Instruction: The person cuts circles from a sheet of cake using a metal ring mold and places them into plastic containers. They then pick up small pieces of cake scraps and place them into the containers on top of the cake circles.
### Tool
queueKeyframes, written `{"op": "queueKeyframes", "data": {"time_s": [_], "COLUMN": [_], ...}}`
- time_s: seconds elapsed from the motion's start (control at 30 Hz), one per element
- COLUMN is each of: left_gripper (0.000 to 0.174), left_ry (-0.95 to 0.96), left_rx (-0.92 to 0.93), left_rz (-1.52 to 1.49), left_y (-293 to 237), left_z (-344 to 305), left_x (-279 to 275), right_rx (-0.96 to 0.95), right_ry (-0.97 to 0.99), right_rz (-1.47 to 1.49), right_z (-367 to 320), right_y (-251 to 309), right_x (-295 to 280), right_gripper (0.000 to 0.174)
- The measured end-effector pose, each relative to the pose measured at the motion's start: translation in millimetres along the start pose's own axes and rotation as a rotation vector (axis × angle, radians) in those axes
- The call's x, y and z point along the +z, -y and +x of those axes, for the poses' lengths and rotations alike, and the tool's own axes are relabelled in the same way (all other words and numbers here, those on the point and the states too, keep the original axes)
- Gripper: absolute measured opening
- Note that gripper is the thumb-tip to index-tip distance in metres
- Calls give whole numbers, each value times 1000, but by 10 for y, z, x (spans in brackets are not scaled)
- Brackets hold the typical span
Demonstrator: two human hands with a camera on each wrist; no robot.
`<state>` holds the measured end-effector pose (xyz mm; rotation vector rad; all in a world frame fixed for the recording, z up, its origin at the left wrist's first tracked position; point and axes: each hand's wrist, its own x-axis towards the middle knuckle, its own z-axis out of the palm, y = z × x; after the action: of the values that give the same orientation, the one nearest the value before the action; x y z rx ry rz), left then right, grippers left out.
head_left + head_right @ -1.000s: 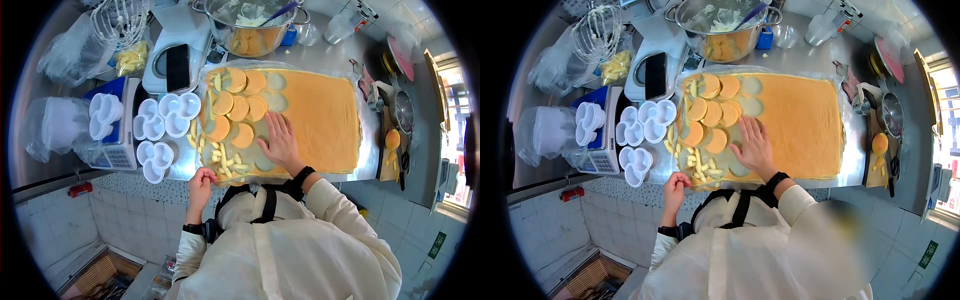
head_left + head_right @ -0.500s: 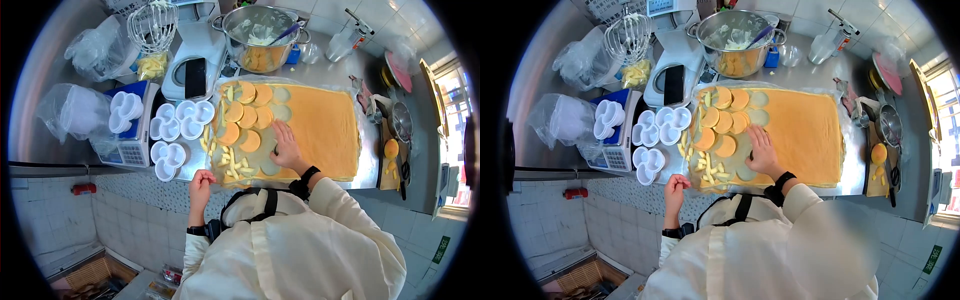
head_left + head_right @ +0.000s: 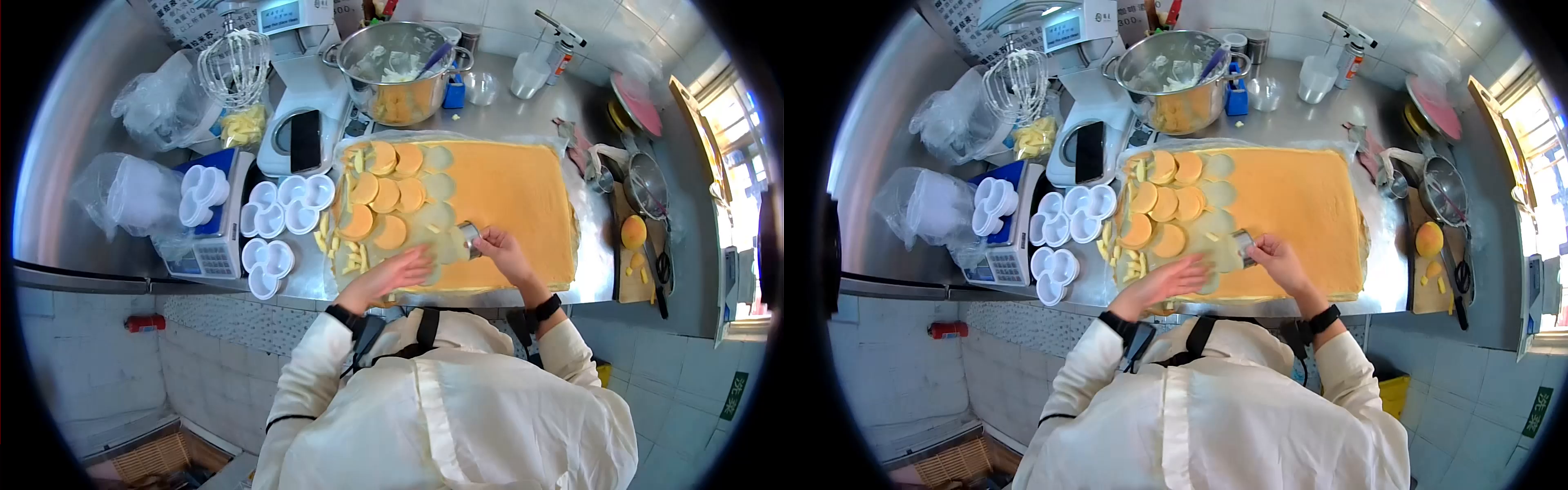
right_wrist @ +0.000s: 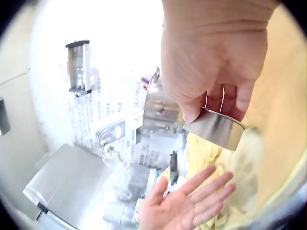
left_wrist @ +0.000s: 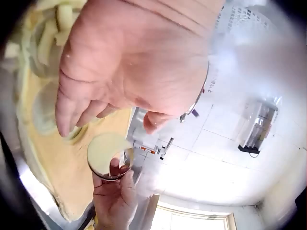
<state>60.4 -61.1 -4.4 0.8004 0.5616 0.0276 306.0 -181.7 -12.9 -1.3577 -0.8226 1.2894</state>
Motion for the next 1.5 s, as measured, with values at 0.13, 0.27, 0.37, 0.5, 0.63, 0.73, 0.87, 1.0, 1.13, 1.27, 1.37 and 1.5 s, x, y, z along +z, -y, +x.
{"op": "queueKeyframes", "data": {"time_s": [0.13,0.27,0.37,0.5,0.63,0.73,0.87,1.0,1.13,1.27,1.37,1.5], "left_gripper": [44,38,33,34,32,37,43,48,66,71,68,58], "left_ry": [68,-53,-155,-567,-669,-699,-944,-909,-903,-931,-931,-971], "left_rx": [45,144,180,339,256,169,460,191,51,129,219,319], "left_rz": [-268,-179,-141,152,827,970,1408,1382,1583,1682,1598,1534], "left_y": [78,124,46,74,-195,-290,-37,-169,-108,100,97,84], "left_z": [159,-18,-154,-131,-27,51,254,208,299,422,348,287], "left_x": [66,15,33,-165,-253,-163,-340,-39,26,-255,-240,-151], "right_rx": [-83,-113,-115,-383,-729,-677,-668,-689,-689,-697,-697,-704], "right_ry": [130,262,283,57,-71,-111,-257,-353,-317,-292,-296,-289], "right_rz": [-82,-11,18,-880,-1207,-1196,-1125,-1132,-1153,-1149,-1136,-1137], "right_z": [52,159,183,-14,-80,-180,-310,-343,-313,-273,-271,-281], "right_y": [37,71,104,447,263,242,191,155,146,153,129,133], "right_x": [448,682,686,345,-104,-232,-347,-422,-484,-508,-528,-523], "right_gripper": [9,12,12,8,7,7,10,11,11,12,13,13]}}
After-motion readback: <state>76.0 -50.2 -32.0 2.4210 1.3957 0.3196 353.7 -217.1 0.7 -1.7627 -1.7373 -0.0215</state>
